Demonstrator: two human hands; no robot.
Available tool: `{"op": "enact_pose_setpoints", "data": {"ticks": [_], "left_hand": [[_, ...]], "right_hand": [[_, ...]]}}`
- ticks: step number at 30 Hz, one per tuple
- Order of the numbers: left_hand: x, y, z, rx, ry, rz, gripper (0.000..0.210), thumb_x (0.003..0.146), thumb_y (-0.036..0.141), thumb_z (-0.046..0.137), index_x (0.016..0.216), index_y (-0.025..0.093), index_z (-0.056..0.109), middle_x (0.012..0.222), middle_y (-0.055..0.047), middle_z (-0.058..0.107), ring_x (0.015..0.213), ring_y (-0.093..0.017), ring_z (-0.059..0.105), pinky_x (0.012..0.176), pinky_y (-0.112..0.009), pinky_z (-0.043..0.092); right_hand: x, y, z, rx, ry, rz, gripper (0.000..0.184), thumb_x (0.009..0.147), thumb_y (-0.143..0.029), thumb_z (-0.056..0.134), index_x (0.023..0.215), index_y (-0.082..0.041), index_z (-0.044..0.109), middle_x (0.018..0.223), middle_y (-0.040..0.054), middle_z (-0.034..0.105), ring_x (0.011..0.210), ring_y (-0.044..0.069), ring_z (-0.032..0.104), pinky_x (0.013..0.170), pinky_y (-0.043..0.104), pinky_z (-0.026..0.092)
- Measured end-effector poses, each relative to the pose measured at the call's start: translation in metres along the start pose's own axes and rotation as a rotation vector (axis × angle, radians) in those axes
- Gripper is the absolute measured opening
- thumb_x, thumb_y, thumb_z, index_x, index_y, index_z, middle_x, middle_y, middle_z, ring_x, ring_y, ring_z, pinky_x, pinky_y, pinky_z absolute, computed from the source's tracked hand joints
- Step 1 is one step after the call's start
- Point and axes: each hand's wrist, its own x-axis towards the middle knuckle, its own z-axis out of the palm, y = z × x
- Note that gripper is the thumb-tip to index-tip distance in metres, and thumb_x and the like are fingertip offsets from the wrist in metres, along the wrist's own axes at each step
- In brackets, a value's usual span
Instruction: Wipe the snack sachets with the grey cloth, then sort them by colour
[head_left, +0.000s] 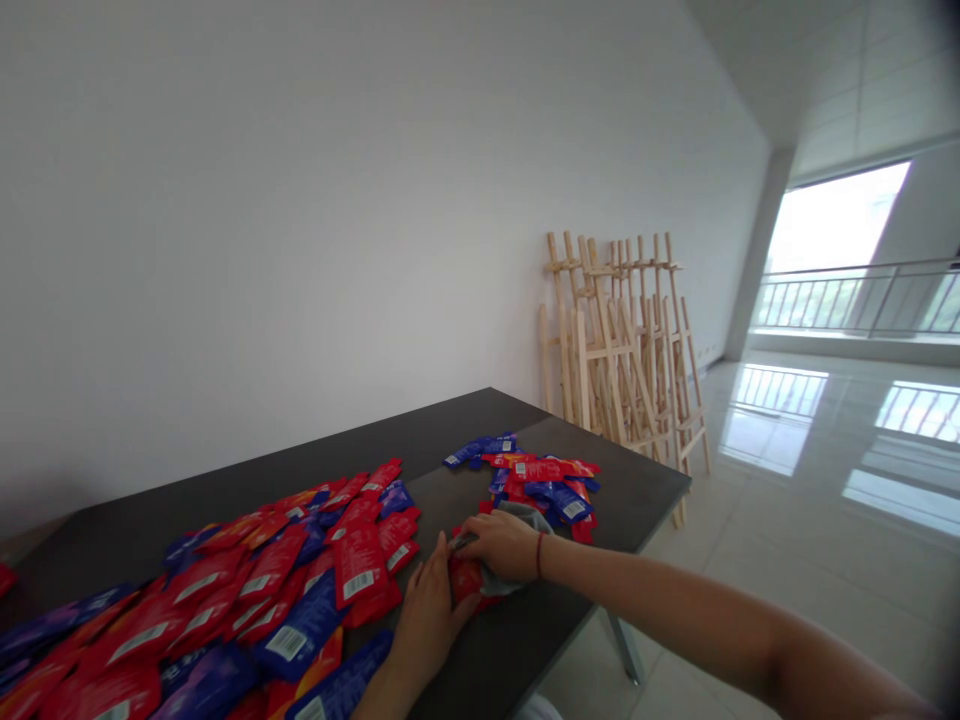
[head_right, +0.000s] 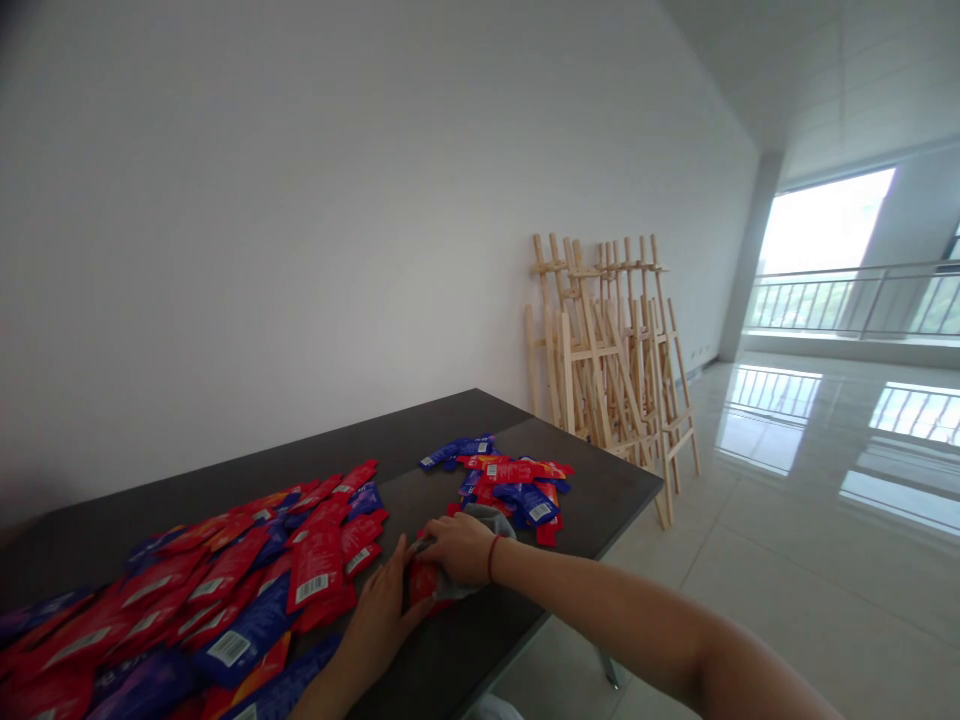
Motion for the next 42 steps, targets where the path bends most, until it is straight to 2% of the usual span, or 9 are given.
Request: {"op": "enact_pose_setpoints", "data": {"ticks": [5,9,15,21,25,31,36,39,42], "left_hand": [[0.000,-0.002,0.001,-0.038,0.019,0.001,0.083,0.072,0.028,0.055,0.146,0.009,0.021,0.147,-0.018,0.043,0.138,-0.026,0.038,0.112,-0.047,0.028],[0.000,0.000,-0.002,-0.030,-0.005,-0.005,0.087,0.072,0.033,0.058,0.146,0.006,0.020,0.148,-0.019,0.041,0.140,-0.026,0.034,0.114,-0.045,0.026],[0.001,0.003,-0.004,-0.026,-0.019,-0.028,0.092,0.070,0.035,0.059,0.147,0.007,0.018,0.148,-0.018,0.041,0.138,-0.028,0.037,0.114,-0.045,0.026],[-0.001,0.003,-0.003,-0.030,0.006,-0.030,0.093,0.070,0.036,0.060,0.147,0.006,0.016,0.148,-0.019,0.040,0.138,-0.030,0.037,0.113,-0.046,0.027],[-0.001,0.003,-0.004,-0.016,0.006,-0.041,0.094,0.071,0.037,0.059,0.147,0.005,0.014,0.149,-0.020,0.039,0.139,-0.030,0.035,0.113,-0.044,0.027],[-0.002,0.004,-0.006,-0.025,-0.002,-0.009,0.089,0.074,0.036,0.053,0.147,0.002,0.014,0.149,-0.020,0.039,0.139,-0.027,0.034,0.113,-0.043,0.028],[-0.001,0.000,-0.006,0.028,-0.051,0.000,0.082,0.070,0.017,0.042,0.147,0.003,0.017,0.154,-0.019,0.029,0.143,-0.025,0.028,0.115,-0.043,0.025],[-0.002,0.001,-0.009,0.062,-0.081,0.009,0.086,0.067,0.011,0.040,0.149,0.004,0.014,0.153,-0.017,0.032,0.143,-0.023,0.027,0.116,-0.043,0.024],[-0.003,0.004,-0.011,0.112,-0.077,0.011,0.087,0.067,0.009,0.038,0.149,0.004,0.012,0.153,-0.017,0.033,0.143,-0.022,0.027,0.116,-0.043,0.023]], "right_hand": [[-0.012,-0.015,-0.007,-0.021,0.017,-0.241,0.025,0.088,-0.028,0.057,0.111,-0.031,0.067,0.124,0.0040,0.057,0.106,0.021,0.053,0.079,0.032,0.039],[-0.018,-0.011,-0.009,-0.018,0.012,-0.291,0.028,0.087,-0.025,0.059,0.113,-0.032,0.066,0.123,0.0025,0.058,0.108,0.020,0.052,0.080,0.031,0.038],[-0.001,0.001,-0.005,-0.093,0.018,-0.112,0.029,0.091,-0.027,0.053,0.117,-0.028,0.064,0.120,0.0081,0.057,0.096,0.022,0.057,0.077,0.034,0.043],[0.019,0.010,0.000,-0.108,-0.058,0.089,0.033,0.088,-0.040,0.055,0.112,-0.018,0.064,0.107,0.0127,0.060,0.089,0.025,0.060,0.072,0.036,0.047],[0.017,0.013,-0.001,-0.124,-0.070,0.136,0.029,0.088,-0.037,0.055,0.106,-0.017,0.066,0.109,0.0135,0.060,0.091,0.026,0.061,0.073,0.037,0.047],[-0.010,-0.002,-0.005,-0.062,0.011,-0.085,0.033,0.089,-0.025,0.052,0.121,-0.027,0.061,0.119,0.0086,0.058,0.099,0.023,0.058,0.076,0.034,0.043],[-0.038,-0.018,-0.007,-0.008,0.084,-0.252,0.034,0.090,-0.024,0.052,0.121,-0.030,0.062,0.125,0.0056,0.056,0.104,0.021,0.053,0.079,0.034,0.038],[-0.052,-0.017,-0.009,0.032,0.071,-0.305,0.035,0.090,-0.022,0.051,0.121,-0.031,0.062,0.127,0.0046,0.057,0.102,0.020,0.053,0.082,0.035,0.037],[-0.064,-0.009,-0.010,0.101,0.032,-0.258,0.040,0.085,-0.018,0.052,0.121,-0.032,0.062,0.128,0.0038,0.058,0.104,0.020,0.054,0.086,0.035,0.036]]}}
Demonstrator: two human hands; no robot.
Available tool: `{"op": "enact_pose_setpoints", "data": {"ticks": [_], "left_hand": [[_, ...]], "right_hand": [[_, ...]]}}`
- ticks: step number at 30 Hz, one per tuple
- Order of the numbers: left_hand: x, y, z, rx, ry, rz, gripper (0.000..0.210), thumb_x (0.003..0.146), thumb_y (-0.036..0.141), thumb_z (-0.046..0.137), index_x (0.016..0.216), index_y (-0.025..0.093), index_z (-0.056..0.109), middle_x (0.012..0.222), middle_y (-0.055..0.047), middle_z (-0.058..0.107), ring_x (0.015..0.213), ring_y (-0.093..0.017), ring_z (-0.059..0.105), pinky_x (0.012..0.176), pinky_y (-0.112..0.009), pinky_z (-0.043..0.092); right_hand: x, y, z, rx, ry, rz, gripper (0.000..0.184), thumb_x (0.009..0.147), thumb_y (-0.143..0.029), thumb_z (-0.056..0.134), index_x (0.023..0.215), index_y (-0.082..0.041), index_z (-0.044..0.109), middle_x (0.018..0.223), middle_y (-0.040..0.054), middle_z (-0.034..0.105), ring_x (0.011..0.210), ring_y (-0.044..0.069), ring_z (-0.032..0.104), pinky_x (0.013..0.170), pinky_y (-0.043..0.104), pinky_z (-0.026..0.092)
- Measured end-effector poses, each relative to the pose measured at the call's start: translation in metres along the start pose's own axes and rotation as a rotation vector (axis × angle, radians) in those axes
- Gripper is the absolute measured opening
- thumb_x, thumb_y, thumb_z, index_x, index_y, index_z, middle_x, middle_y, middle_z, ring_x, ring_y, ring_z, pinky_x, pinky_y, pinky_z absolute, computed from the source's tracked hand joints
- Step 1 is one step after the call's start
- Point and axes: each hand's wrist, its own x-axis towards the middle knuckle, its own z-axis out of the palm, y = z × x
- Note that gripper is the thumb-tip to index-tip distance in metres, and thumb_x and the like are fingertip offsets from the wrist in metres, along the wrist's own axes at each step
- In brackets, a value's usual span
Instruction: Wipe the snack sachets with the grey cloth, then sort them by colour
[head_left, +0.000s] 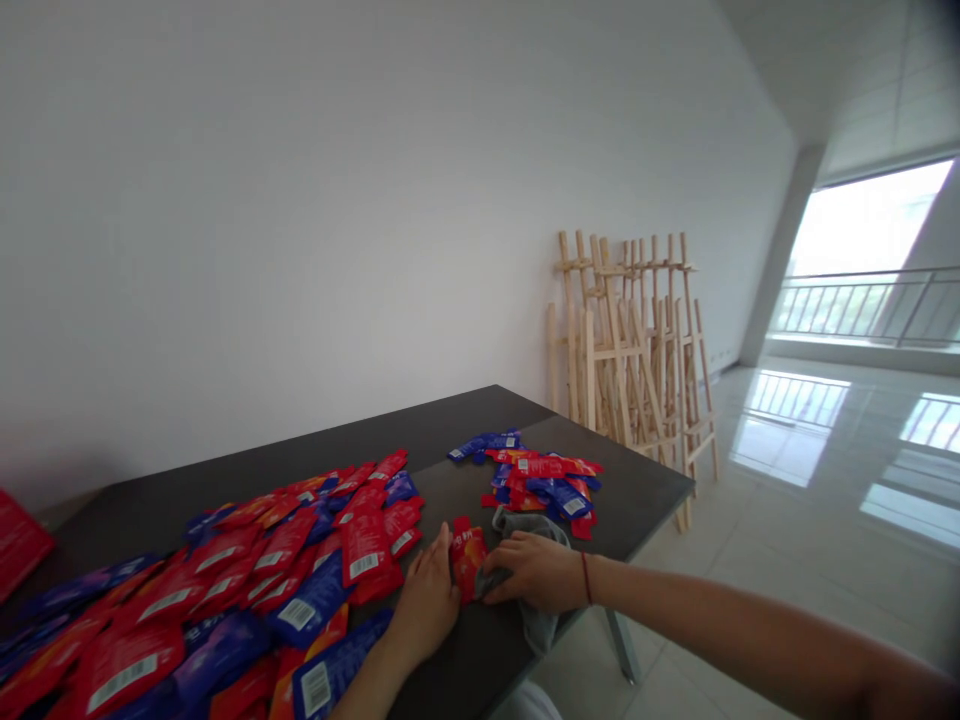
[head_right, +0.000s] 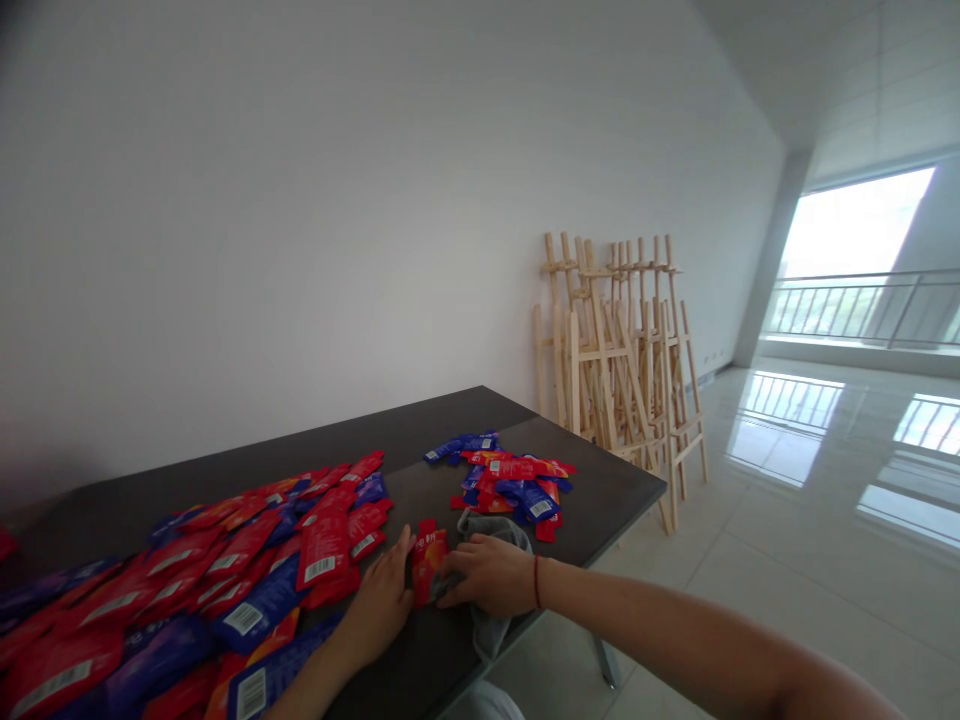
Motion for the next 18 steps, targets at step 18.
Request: {"op": "enact_pose_setpoints", "data": {"ticks": [18], "left_hand": [[-0.004,0.009,-0.007,0.187,-0.005,-0.026,0.074,0.074,0.010,0.035,0.146,0.003,0.023,0.153,-0.014,0.033,0.142,-0.019,0.030,0.116,-0.039,0.024]], "right_hand": [[0.011,-0.002,0.004,0.066,0.042,-0.057,0.042,0.076,-0.017,0.053,0.117,-0.026,0.060,0.126,0.0018,0.061,0.104,0.020,0.054,0.085,0.033,0.037]]}}
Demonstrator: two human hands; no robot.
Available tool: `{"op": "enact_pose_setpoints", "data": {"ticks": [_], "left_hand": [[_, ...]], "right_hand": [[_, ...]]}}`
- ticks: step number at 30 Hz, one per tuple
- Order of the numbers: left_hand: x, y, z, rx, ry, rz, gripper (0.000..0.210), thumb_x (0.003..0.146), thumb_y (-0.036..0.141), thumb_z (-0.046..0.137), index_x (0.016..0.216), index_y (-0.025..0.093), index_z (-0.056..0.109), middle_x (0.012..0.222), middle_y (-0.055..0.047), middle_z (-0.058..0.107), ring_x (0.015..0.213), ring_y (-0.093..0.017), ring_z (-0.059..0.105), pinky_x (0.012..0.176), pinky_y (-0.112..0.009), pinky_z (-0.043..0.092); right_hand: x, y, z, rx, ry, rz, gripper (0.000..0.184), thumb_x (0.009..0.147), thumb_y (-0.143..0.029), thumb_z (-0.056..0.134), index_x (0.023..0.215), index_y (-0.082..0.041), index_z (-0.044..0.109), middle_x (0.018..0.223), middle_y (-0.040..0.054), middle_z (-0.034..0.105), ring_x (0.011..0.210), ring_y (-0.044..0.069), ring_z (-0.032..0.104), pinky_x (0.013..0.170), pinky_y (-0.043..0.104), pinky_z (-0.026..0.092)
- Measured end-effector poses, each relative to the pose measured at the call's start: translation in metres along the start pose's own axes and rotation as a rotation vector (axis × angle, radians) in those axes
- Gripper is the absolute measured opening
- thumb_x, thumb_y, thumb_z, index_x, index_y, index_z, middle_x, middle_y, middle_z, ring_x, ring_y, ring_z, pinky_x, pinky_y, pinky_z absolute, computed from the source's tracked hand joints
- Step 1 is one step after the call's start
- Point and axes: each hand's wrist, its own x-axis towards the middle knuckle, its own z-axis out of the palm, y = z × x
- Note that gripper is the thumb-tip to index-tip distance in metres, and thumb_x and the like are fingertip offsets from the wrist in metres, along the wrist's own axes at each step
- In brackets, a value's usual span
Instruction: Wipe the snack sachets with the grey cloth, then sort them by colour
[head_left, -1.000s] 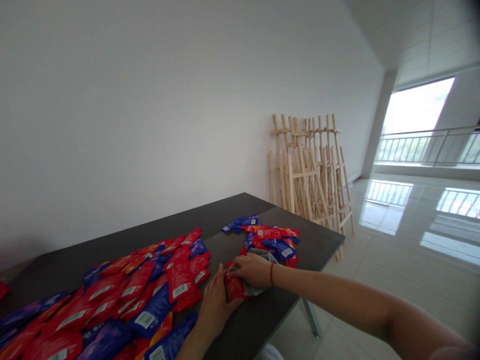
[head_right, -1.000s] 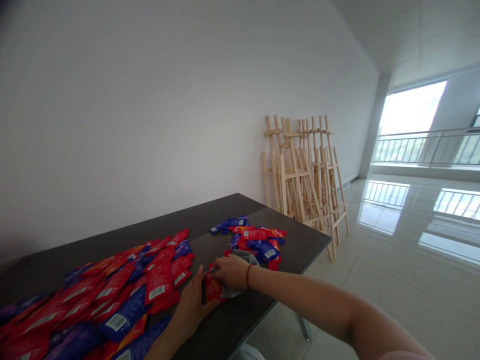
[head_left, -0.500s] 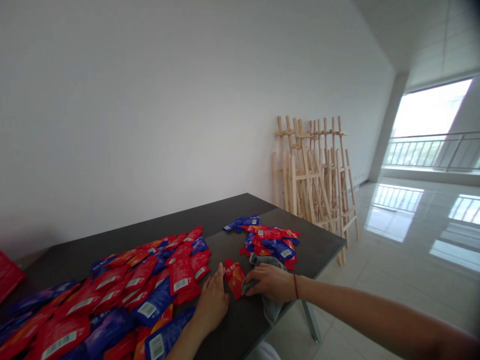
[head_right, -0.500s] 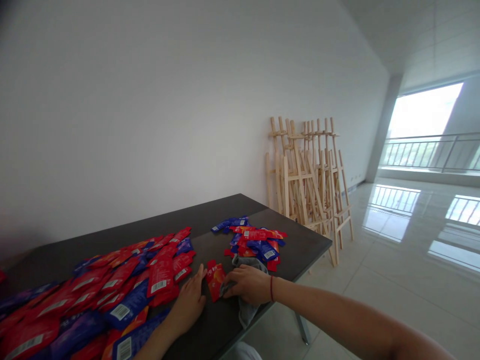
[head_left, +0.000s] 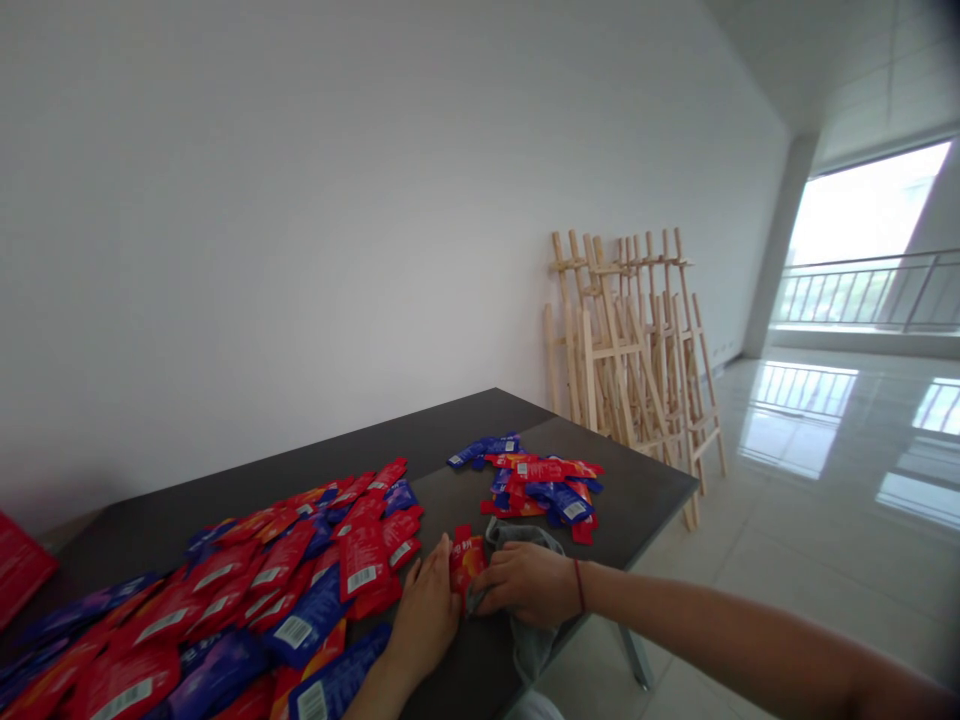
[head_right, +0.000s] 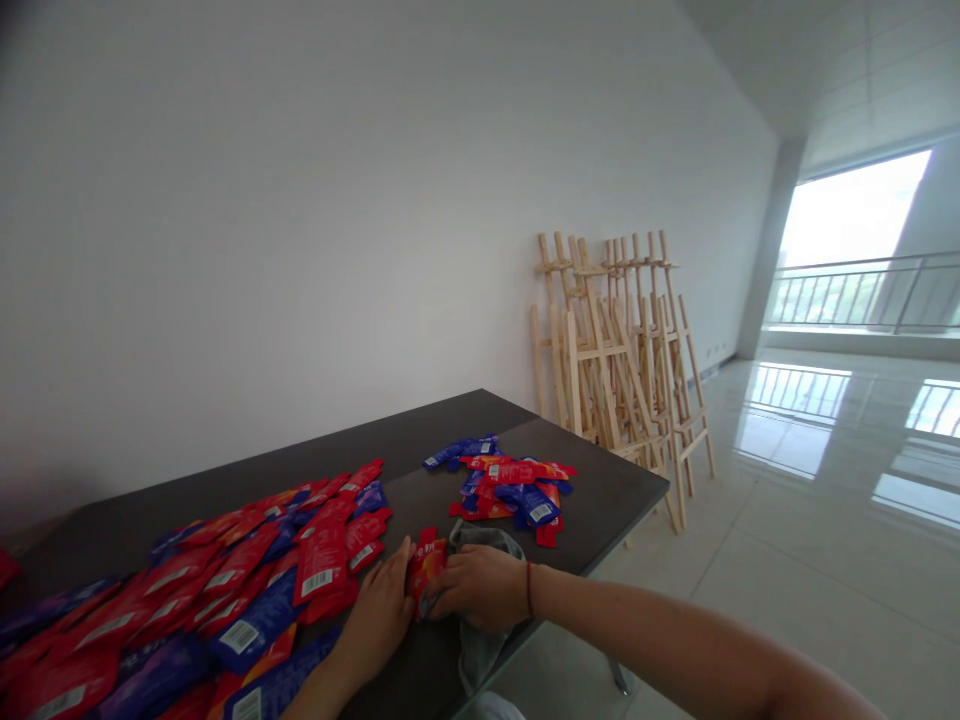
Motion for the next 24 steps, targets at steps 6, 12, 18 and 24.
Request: {"op": "enact_pose_setpoints", "data": {"ticks": [6,12,18,24], "left_hand": [[0.001,0.012,-0.003,0.073,0.049,0.017,0.055,0.089,0.033,0.036,0.138,0.009,0.044,0.146,-0.013,0.046,0.138,-0.025,0.037,0.115,-0.045,0.024],[0.013,0.036,-0.023,0.154,0.069,-0.018,0.070,0.077,0.054,0.055,0.131,0.009,0.052,0.126,-0.019,0.061,0.124,-0.034,0.050,0.106,-0.048,0.035],[0.043,0.059,-0.035,0.183,-0.024,-0.016,0.061,0.077,0.042,0.057,0.129,0.011,0.052,0.122,-0.021,0.057,0.106,-0.034,0.061,0.085,-0.043,0.049],[0.056,0.064,-0.031,0.168,-0.062,0.071,0.032,0.078,0.026,0.054,0.108,0.019,0.061,0.117,-0.013,0.055,0.090,-0.024,0.067,0.076,-0.035,0.051]], "right_hand": [[-0.025,0.015,0.002,0.072,0.085,0.192,0.041,0.068,-0.012,0.052,0.106,-0.024,0.064,0.121,0.0037,0.062,0.105,0.021,0.056,0.087,0.034,0.039],[-0.021,0.024,0.009,0.180,0.267,0.571,0.032,0.065,-0.009,0.047,0.087,-0.020,0.067,0.101,0.0042,0.068,0.097,0.020,0.061,0.090,0.032,0.043],[-0.018,0.033,0.008,0.344,0.275,0.587,0.036,0.063,-0.009,0.045,0.086,-0.022,0.070,0.092,0.0007,0.071,0.090,0.017,0.064,0.088,0.028,0.046],[-0.025,0.031,0.012,0.449,0.436,0.442,0.038,0.059,-0.005,0.043,0.082,-0.020,0.069,0.091,0.0018,0.070,0.090,0.016,0.063,0.088,0.026,0.047]]}}
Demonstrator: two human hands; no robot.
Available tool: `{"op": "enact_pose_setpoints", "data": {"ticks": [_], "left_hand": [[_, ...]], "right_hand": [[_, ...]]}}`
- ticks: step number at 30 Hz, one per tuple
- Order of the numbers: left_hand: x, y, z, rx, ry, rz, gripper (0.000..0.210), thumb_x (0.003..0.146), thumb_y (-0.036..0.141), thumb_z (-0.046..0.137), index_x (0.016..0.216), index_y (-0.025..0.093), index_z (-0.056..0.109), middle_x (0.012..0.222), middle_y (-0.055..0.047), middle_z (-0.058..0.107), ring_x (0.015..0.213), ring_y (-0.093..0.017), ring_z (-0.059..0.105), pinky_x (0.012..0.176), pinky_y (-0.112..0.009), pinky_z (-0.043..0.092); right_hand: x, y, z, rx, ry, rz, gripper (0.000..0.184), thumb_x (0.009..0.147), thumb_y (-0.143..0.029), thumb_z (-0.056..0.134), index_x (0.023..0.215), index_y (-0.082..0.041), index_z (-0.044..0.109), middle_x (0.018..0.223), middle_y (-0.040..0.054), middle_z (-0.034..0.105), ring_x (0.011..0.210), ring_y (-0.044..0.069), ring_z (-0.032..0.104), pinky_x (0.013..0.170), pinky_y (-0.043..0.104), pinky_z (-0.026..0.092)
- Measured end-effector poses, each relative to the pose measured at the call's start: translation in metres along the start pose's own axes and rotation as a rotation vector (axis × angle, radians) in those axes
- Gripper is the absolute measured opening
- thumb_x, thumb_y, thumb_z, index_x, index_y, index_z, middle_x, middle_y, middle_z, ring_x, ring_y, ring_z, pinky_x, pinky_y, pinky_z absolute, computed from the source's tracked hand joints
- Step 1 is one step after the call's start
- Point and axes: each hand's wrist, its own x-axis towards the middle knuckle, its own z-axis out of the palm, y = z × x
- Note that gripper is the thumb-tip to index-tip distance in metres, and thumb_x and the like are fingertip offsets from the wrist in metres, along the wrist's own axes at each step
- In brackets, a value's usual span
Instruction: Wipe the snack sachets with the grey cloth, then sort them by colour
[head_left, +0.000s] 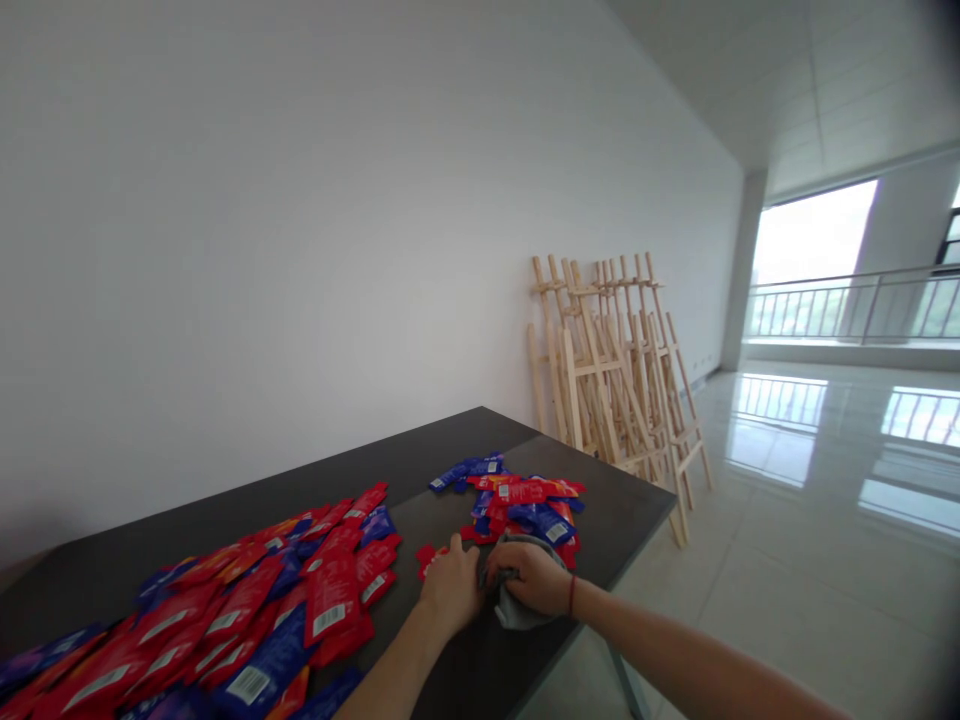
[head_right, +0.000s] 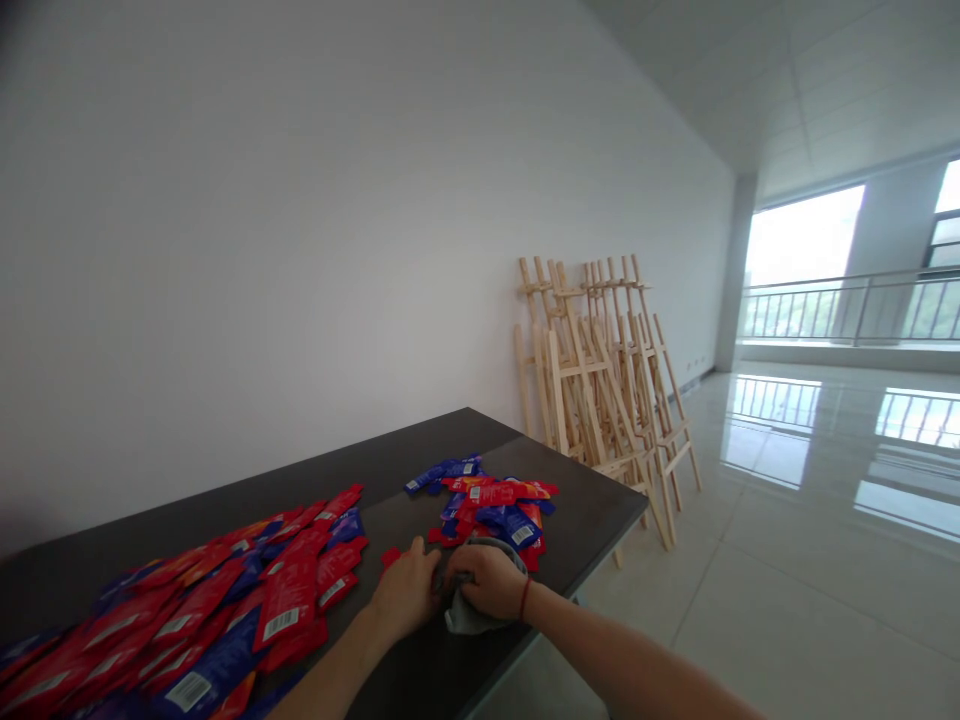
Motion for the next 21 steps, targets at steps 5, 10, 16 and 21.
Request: {"op": "enact_pose_setpoints", "data": {"ticks": [5,10,16,21], "left_hand": [[-0.015,-0.019,-0.009,0.014,0.028,-0.013,0.048,0.070,0.004,0.047,0.115,0.019,0.054,0.120,-0.012,0.051,0.089,-0.022,0.066,0.076,-0.034,0.050],[-0.037,-0.048,-0.013,-0.262,0.327,-0.073,0.027,0.077,0.005,0.035,0.091,0.021,0.052,0.101,-0.004,0.053,0.083,-0.016,0.060,0.075,-0.030,0.048],[-0.069,-0.043,0.029,-0.520,0.366,0.012,0.021,0.082,0.011,0.037,0.090,0.023,0.053,0.098,-0.004,0.057,0.092,-0.017,0.061,0.083,-0.030,0.050],[-0.091,-0.034,0.041,-0.392,0.205,0.058,0.026,0.088,0.015,0.039,0.099,0.026,0.060,0.107,-0.002,0.063,0.092,-0.015,0.065,0.077,-0.024,0.050]], "right_hand": [[-0.005,-0.006,-0.001,0.035,0.046,-0.037,0.042,0.058,-0.003,0.042,0.084,-0.020,0.069,0.099,0.0032,0.068,0.095,0.016,0.063,0.090,0.028,0.046],[-0.004,-0.009,-0.002,0.003,0.016,-0.063,0.042,0.057,-0.004,0.043,0.086,-0.020,0.069,0.102,0.0042,0.067,0.096,0.017,0.063,0.089,0.029,0.047],[-0.003,-0.024,-0.009,0.006,0.092,-0.030,0.042,0.058,-0.002,0.042,0.086,-0.020,0.068,0.102,0.0043,0.067,0.097,0.017,0.062,0.090,0.029,0.046],[-0.003,-0.046,-0.011,-0.092,0.008,-0.023,0.043,0.062,-0.004,0.045,0.094,-0.020,0.068,0.107,0.0051,0.066,0.099,0.018,0.061,0.091,0.030,0.045]]}}
